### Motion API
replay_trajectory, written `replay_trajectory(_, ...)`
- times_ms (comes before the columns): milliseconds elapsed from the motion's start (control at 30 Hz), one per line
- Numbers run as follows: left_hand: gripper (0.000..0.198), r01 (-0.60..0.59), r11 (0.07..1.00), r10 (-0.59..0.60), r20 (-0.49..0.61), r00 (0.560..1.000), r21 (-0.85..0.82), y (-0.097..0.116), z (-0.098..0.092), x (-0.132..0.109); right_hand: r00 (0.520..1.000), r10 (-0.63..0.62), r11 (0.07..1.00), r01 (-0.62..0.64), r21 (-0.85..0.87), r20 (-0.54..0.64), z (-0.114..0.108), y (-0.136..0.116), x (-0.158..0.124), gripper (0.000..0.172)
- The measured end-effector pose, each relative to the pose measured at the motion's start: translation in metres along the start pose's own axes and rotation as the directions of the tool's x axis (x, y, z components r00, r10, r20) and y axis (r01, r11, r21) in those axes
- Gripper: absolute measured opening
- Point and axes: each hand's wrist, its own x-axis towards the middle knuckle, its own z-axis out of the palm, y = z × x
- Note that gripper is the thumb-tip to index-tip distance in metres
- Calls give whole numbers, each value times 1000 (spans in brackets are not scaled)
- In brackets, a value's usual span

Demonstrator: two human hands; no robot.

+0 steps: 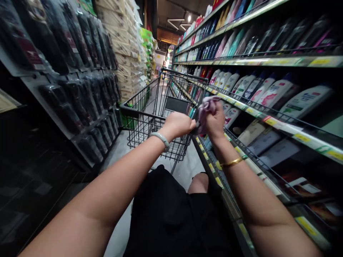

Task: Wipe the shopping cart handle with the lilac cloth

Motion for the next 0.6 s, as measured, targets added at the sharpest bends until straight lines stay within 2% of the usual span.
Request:
replay_trajectory(33,63,-7,1000,7,0,1000,5,0,0,0,987,-108,994,111,-19,120,-3,-3,10,39)
replay_trajectory(67,61,-13,1000,13,-4,1000,10,-1,-1,-1,947,-193,978,207,-26,257,-6,-4,18,40)
replay_trajectory(100,60,-19,1000,19,-7,1000,14,-1,-1,-1,895,-236,963,266,-29,380,-9,-3,23,42)
replay_trajectory(133,60,-23,1000,23,-9,1000,17,-1,-1,-2,856,-226,960,278,-44,465,-11,0,28,44)
replay_trajectory(167,61,-24,1000,25,-9,1000,20,-2,-1,-2,846,-169,967,241,-80,505,-13,5,32,45)
replay_trajectory(233,65,-27,999,27,-5,1000,25,-2,-1,-3,865,2,981,96,-169,502,-13,12,38,47)
replay_trajectory(300,66,-28,999,29,-3,1000,31,-3,-1,-4,843,75,982,29,-184,533,-11,11,40,45)
replay_trajectory(467,61,-35,998,35,-5,999,51,-6,-3,-9,722,-116,975,212,-59,683,-8,-9,30,28)
replay_trajectory(533,65,-41,998,41,3,999,52,-7,-4,-10,704,-94,977,201,-70,704,-9,-8,33,20)
replay_trajectory(600,68,-49,998,48,7,999,49,-7,-5,-12,695,-16,979,156,-130,718,-9,-1,42,16)
